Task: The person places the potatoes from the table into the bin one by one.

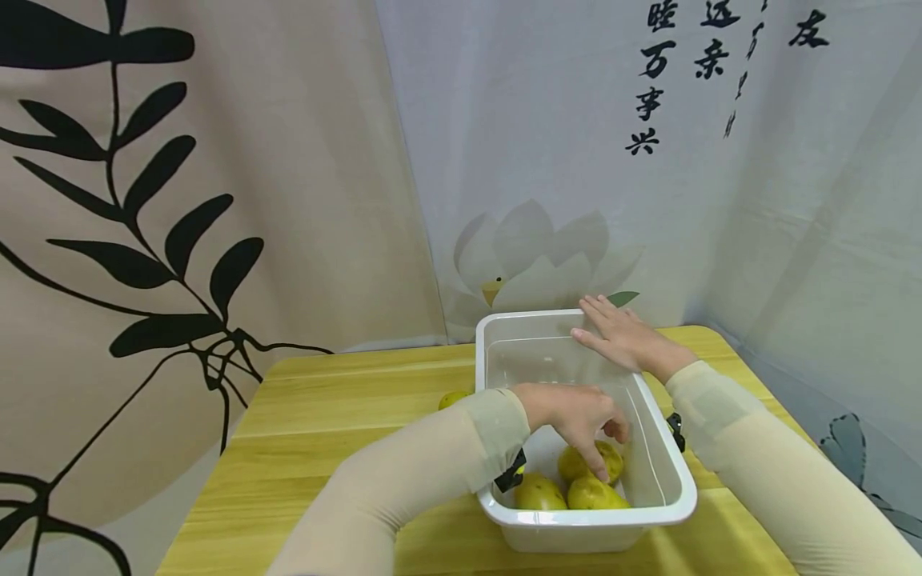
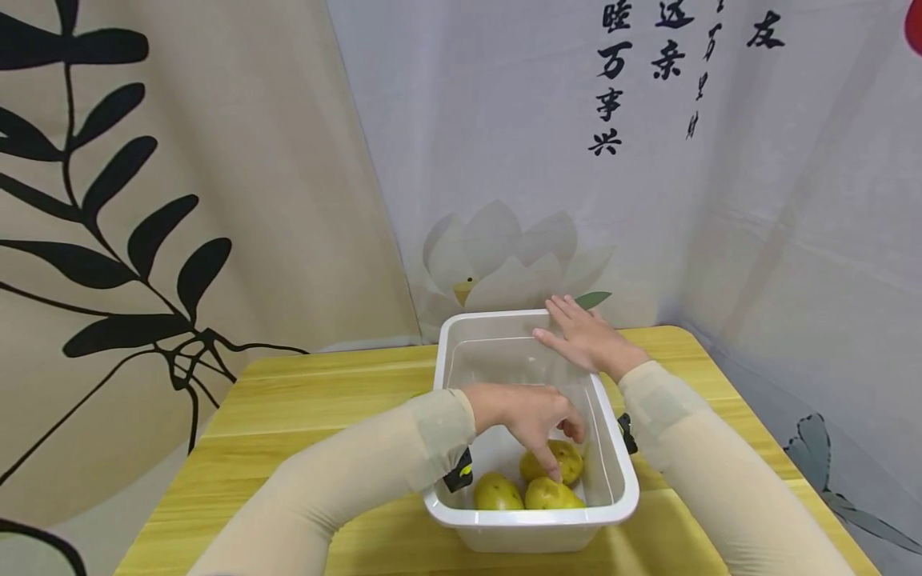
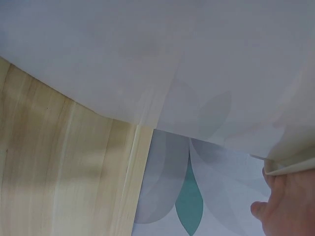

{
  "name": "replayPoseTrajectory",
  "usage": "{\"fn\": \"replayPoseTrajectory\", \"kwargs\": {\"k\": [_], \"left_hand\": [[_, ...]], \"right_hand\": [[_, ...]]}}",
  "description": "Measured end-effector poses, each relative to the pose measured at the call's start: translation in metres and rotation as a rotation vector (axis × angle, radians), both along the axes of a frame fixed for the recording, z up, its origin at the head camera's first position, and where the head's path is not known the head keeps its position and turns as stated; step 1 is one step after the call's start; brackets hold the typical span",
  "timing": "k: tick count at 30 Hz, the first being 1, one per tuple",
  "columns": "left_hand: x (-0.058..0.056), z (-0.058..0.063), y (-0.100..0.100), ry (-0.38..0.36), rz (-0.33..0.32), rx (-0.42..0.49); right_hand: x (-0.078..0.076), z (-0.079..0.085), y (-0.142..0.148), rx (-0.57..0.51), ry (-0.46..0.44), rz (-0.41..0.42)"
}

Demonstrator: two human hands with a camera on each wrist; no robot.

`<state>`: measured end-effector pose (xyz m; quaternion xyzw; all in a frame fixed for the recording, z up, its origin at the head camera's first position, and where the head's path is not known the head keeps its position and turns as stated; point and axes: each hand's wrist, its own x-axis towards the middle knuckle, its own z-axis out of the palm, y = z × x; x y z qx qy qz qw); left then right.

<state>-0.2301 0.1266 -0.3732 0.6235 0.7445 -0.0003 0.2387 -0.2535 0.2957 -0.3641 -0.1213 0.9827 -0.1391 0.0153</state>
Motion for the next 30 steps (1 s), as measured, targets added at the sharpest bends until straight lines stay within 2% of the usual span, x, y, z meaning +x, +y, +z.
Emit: {"fn": "replayPoseTrajectory", "kwargs": {"k": [23, 30], "left_hand": [[-0.0009, -0.0015, -0.0008, -0.009, 0.017, 0.017], [-0.0027, 0.0031, -0.0021, -0.002, 0.007, 0.025]], "right_hand": [[-0.0051, -0.0044, -0.0003, 0.015, -0.012, 0.011], [-0.0038, 0.0000, -0.0030, -0.002, -0.007, 0.008]]}}
